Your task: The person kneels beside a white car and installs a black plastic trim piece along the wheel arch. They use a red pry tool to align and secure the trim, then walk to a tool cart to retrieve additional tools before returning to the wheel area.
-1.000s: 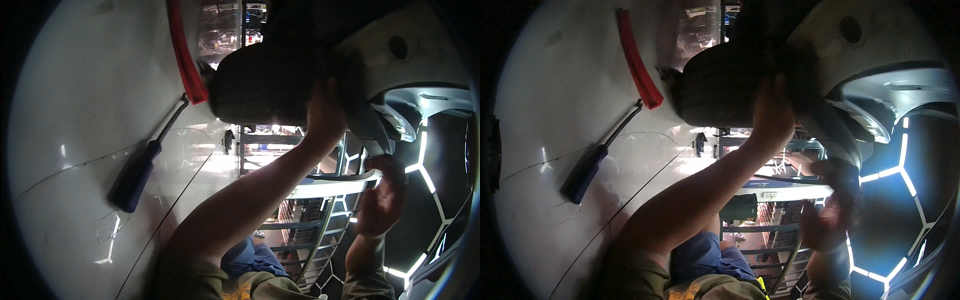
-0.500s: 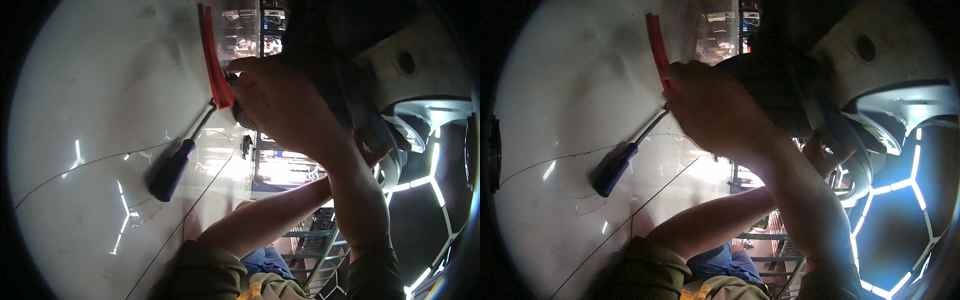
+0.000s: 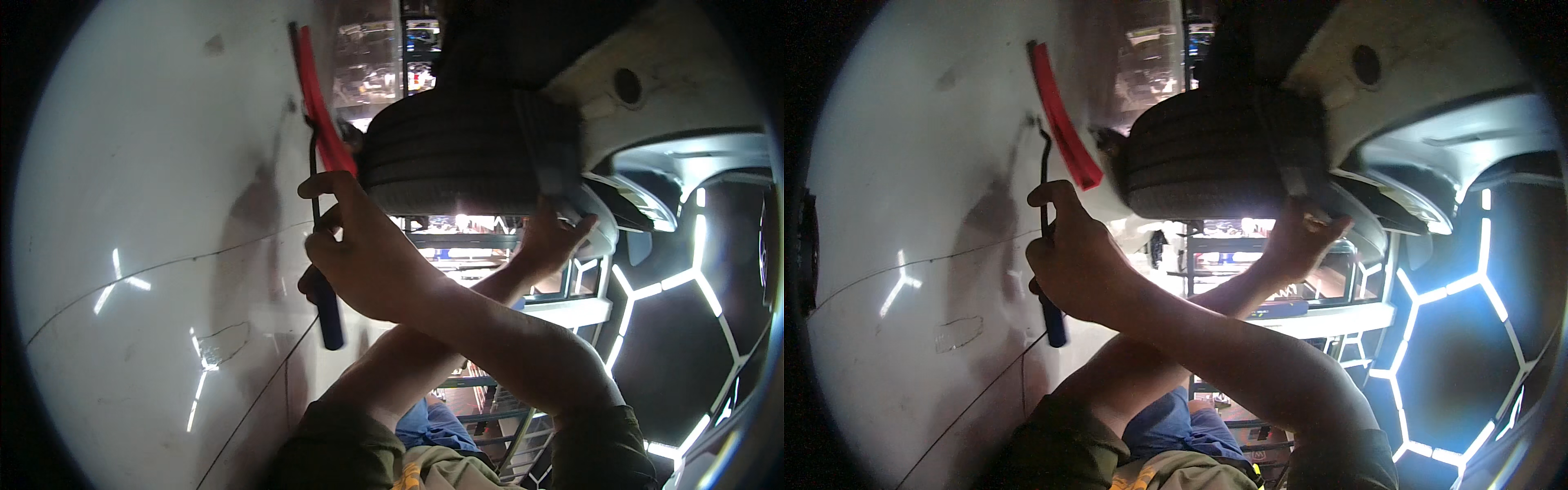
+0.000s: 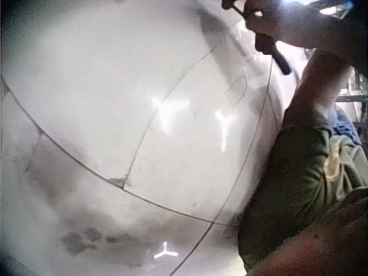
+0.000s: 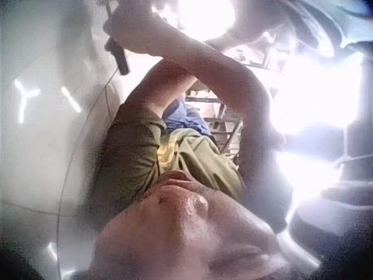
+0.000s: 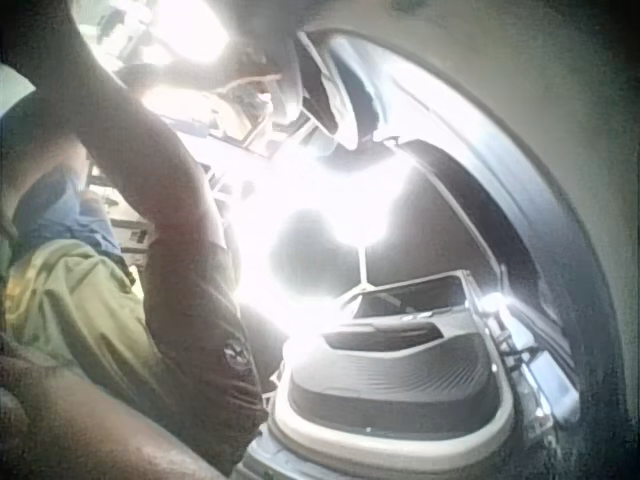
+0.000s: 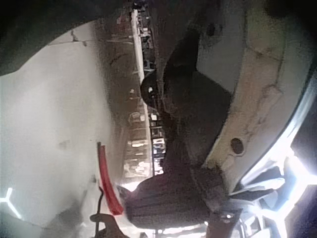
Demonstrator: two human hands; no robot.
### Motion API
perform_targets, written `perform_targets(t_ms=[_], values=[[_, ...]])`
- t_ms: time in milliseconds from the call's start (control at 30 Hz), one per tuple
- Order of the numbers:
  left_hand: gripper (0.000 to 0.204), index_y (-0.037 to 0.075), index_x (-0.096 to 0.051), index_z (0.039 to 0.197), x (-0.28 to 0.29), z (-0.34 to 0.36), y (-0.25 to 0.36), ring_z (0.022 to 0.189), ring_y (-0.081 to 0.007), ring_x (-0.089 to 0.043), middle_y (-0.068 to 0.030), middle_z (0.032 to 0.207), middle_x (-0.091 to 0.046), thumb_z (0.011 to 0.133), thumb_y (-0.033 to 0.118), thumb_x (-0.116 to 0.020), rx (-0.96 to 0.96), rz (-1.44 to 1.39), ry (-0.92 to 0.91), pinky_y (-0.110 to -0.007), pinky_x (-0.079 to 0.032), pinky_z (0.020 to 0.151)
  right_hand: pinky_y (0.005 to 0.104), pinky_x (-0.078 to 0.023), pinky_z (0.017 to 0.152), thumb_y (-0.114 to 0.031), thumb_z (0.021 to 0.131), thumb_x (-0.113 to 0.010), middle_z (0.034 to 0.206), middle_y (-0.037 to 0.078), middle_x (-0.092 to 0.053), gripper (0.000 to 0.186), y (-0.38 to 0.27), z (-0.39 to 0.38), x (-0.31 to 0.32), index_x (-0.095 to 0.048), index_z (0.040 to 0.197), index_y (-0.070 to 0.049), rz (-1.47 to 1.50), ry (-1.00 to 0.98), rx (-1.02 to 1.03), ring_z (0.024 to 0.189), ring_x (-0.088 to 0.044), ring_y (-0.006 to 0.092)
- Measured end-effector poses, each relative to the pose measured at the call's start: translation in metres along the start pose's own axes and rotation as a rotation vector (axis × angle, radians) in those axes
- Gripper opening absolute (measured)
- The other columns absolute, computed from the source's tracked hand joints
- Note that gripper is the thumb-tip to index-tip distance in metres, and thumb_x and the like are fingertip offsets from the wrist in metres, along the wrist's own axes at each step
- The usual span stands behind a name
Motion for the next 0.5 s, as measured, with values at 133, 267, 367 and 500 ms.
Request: perform_targets(t_ms=[133,267,367,500], values=[[0.056,-0.002,-0.048,0.113,0.014,-0.002,0.004,0.088,-0.0293,-0.064,-0.0192,0.105,-0.061,0.075,0.03,-0.074,-0.019,-0.031,0.057,-0.038,-0.051,0.077,0.0311,-0.05,0.055,-0.005,0.089,-0.049,0.094,0.018,-0.057,0.049,-0.01,-0.043,0.046,-0.028,0.133,0.0,0.239,0.096,0.016,0.066,-0.061,0.0196],[0.044,-0.002,-0.049,0.107,0.001,-0.007,-0.007,0.087,-0.026,-0.066,-0.0188,0.092,-0.065,0.085,0.031,-0.067,-0.065,0.237,0.046,-0.035,-0.051,0.08,0.0267,-0.045,0.045,-0.008,0.09,-0.048,0.086,0.013,-0.057,0.035,-0.002,-0.093,0.09,-0.042,0.123,0.002,0.104,0.375,0.273,0.057,-0.057,0.015],[0.043,-0.002,-0.049,0.107,0.012,-0.01,-0.007,0.087,-0.0259,-0.066,-0.0186,0.092,-0.065,0.085,0.031,-0.066,-0.062,0.234,0.047,-0.035,-0.051,0.08,0.0258,-0.041,0.042,-0.015,0.092,-0.044,0.075,0.011,-0.056,0.032,0.005,-0.114,0.095,-0.046,0.12,0.001,0.77,0.499,0.05,0.051,-0.053,0.0144],[0.043,-0.002,-0.049,0.107,0.013,-0.006,-0.001,0.087,-0.0259,-0.066,-0.0184,0.092,-0.064,0.085,0.031,-0.066,-0.061,0.157,0.043,-0.035,-0.051,0.08,0.0277,-0.038,0.043,-0.018,0.093,-0.041,0.069,0.006,-0.054,0.028,0.011,-0.114,0.103,-0.051,0.112,-0.001,0.792,0.61,0.049,0.049,-0.049,0.0148]])
Point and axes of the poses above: each hand's wrist, its own z-axis towards the middle knuckle, its own x-axis out of the back of the hand, y = z × x, the point moved 4 cm from there along z, towards the middle knuckle
